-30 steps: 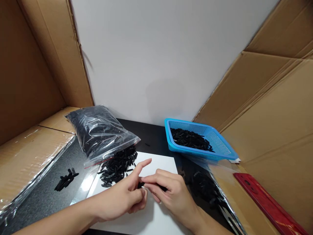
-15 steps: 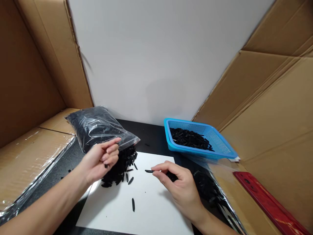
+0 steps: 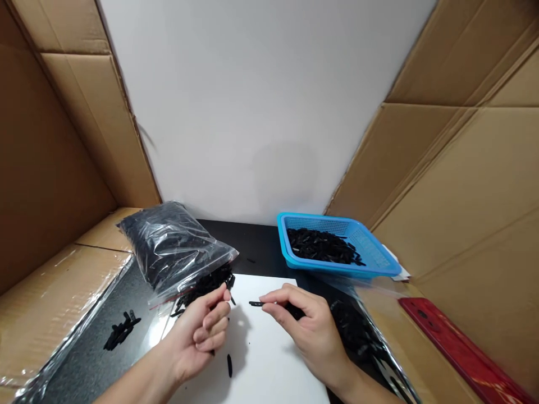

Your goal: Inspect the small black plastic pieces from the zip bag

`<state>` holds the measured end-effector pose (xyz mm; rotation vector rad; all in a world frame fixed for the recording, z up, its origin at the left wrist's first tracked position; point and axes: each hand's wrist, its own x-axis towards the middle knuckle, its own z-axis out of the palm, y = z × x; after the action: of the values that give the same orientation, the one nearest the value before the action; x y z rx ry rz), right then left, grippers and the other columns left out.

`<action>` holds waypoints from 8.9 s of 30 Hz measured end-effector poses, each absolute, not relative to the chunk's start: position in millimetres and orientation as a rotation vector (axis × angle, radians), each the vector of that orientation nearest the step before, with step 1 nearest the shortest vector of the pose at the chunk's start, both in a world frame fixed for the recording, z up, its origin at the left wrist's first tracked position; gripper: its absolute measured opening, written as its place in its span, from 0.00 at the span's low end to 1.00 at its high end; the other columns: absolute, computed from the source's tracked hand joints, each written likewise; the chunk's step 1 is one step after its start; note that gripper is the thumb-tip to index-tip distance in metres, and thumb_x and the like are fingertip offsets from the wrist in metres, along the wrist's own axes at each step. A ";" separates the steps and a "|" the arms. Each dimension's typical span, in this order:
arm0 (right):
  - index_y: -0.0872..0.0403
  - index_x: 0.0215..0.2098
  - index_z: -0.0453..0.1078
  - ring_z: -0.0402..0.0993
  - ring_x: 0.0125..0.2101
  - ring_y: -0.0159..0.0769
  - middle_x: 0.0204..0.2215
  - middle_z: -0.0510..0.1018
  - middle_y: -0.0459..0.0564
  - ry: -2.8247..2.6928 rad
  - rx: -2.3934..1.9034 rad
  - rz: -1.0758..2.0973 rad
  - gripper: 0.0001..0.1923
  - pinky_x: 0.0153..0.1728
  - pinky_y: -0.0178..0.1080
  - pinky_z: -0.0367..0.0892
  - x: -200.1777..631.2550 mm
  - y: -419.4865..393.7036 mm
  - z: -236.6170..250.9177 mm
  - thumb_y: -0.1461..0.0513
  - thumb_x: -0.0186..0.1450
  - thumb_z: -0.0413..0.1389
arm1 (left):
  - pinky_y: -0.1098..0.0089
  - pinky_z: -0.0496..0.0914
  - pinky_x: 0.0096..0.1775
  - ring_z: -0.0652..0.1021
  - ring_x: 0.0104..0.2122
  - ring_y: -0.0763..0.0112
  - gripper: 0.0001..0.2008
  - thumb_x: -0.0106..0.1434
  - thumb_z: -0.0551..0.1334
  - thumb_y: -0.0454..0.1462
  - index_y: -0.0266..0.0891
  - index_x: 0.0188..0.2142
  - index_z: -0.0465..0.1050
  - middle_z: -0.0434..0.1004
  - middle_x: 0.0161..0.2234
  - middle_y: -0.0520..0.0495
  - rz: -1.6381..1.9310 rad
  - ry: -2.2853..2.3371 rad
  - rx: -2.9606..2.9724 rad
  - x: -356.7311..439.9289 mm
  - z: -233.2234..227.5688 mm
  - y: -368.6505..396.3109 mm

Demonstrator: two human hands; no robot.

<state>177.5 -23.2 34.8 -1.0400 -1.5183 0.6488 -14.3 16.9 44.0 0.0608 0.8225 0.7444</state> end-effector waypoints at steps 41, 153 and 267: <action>0.54 0.23 0.63 0.47 0.13 0.21 0.12 0.59 0.35 -0.873 -1.161 1.292 0.21 0.14 0.29 0.43 161.6 -36.9 13.1 0.49 0.58 0.63 | 0.71 0.46 0.24 0.54 0.22 0.76 0.12 0.68 0.56 0.47 0.41 0.39 0.64 0.65 0.22 0.56 0.439 0.815 1.045 -21.1 36.7 -1.1; 0.53 0.32 0.75 0.77 0.26 0.35 0.25 0.80 0.46 -1.557 -1.252 0.661 0.05 0.29 0.32 0.69 164.9 -41.5 10.1 0.62 0.64 0.58 | 0.74 0.64 0.34 0.72 0.29 0.73 0.08 0.56 0.70 0.40 0.40 0.33 0.75 0.77 0.27 0.52 0.789 0.945 1.148 -11.6 18.8 -6.8; 0.54 0.25 0.62 0.57 0.12 0.21 0.19 0.71 0.41 -0.643 -0.913 1.525 0.16 0.09 0.22 0.38 172.9 -41.5 16.4 0.53 0.60 0.61 | 0.72 0.67 0.35 0.75 0.28 0.73 0.08 0.58 0.68 0.41 0.39 0.33 0.76 0.79 0.27 0.50 0.733 0.927 1.239 -12.4 28.4 0.7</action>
<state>172.9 -41.5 16.4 -0.9128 -0.6430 1.5251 -12.4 0.7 28.4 1.2390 0.9269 0.7333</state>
